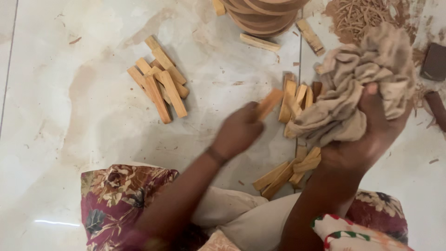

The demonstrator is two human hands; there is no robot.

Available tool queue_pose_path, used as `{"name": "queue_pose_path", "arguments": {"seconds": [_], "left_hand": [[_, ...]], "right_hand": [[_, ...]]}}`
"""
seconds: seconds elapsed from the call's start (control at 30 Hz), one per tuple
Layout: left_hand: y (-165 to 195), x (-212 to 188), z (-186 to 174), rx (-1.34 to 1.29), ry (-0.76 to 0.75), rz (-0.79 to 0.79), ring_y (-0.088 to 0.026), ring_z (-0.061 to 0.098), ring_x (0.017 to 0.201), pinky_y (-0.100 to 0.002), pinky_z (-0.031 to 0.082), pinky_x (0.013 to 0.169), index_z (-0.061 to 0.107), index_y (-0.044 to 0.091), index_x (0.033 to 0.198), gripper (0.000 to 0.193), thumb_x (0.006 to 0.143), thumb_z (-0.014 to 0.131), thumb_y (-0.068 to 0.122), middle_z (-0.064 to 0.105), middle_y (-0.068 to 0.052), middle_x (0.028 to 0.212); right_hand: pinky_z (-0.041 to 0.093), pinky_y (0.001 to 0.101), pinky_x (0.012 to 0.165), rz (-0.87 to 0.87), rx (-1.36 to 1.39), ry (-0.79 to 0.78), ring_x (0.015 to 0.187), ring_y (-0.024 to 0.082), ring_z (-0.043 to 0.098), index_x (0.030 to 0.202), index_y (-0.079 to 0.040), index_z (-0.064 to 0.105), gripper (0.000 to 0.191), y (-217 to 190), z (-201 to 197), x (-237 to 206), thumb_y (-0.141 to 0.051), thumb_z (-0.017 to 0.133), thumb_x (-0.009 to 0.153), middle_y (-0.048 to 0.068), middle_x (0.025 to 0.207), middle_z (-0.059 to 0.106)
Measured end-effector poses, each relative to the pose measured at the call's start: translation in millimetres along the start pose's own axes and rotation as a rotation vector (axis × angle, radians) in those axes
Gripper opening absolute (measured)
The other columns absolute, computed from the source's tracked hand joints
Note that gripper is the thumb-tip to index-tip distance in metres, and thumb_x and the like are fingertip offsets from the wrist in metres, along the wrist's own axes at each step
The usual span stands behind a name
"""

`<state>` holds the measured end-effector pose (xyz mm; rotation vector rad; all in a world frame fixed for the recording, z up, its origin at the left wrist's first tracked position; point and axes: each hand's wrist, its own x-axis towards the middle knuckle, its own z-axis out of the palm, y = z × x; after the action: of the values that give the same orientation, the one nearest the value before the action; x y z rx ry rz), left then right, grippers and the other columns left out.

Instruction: The person sits on the floor and wipes small wooden pieces one at a time with a cloth, then places each wiped piece onto a pile beside them, gradually building a stack of cleaned pieces.

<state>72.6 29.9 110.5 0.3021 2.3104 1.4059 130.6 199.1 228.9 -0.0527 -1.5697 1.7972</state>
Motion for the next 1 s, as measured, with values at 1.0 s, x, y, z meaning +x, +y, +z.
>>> {"name": "queue_pose_path", "arguments": {"seconds": [1.0], "left_hand": [[6.4, -59.6, -22.9, -0.608, 0.019, 0.069, -0.005, 0.055, 0.07, -0.023, 0.049, 0.062, 0.065, 0.004, 0.133, 0.044, 0.102, 0.062, 0.035, 0.064, 0.0, 0.082]], "right_hand": [[0.065, 0.0405, 0.099, 0.137, 0.157, 0.028, 0.111, 0.024, 0.069, 0.139, 0.004, 0.049, 0.037, 76.9, 48.3, -16.5, 0.0, 0.064, 0.106, 0.015, 0.129, 0.063]]}}
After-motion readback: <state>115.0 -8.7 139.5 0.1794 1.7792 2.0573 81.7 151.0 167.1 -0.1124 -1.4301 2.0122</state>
